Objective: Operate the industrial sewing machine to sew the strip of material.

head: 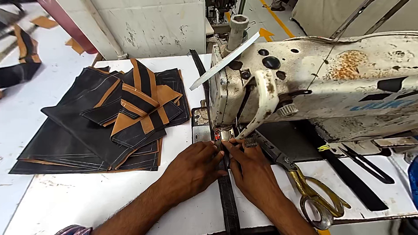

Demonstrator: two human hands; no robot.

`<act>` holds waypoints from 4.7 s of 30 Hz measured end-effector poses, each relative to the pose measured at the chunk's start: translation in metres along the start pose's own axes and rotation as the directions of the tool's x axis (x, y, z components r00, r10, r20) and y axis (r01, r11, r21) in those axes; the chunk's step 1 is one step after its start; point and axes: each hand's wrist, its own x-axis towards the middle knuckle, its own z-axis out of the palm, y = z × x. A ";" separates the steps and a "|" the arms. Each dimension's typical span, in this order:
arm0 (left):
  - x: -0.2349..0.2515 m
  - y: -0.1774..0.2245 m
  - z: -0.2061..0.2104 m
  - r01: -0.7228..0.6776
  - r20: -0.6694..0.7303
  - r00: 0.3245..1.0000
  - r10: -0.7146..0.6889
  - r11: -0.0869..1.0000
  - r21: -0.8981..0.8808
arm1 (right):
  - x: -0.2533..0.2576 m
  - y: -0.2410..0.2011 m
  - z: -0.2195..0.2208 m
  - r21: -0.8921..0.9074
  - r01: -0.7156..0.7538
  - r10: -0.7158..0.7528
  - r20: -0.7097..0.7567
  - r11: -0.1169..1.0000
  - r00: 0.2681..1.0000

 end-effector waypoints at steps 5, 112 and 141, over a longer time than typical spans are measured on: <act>-0.001 0.000 0.000 0.020 0.000 1.000 -0.020 0.999 -0.039 | 0.000 0.000 0.001 0.003 -0.005 0.005 -0.001 1.000 1.000; 0.000 -0.020 -0.003 0.000 0.011 1.000 0.001 1.000 -0.028 | 0.002 0.000 0.002 0.000 0.005 -0.005 -0.030 1.000 1.000; -0.002 -0.021 -0.007 -0.056 0.004 0.998 0.058 0.977 -0.204 | -0.005 0.003 0.001 0.063 0.071 -0.064 -0.105 0.995 0.992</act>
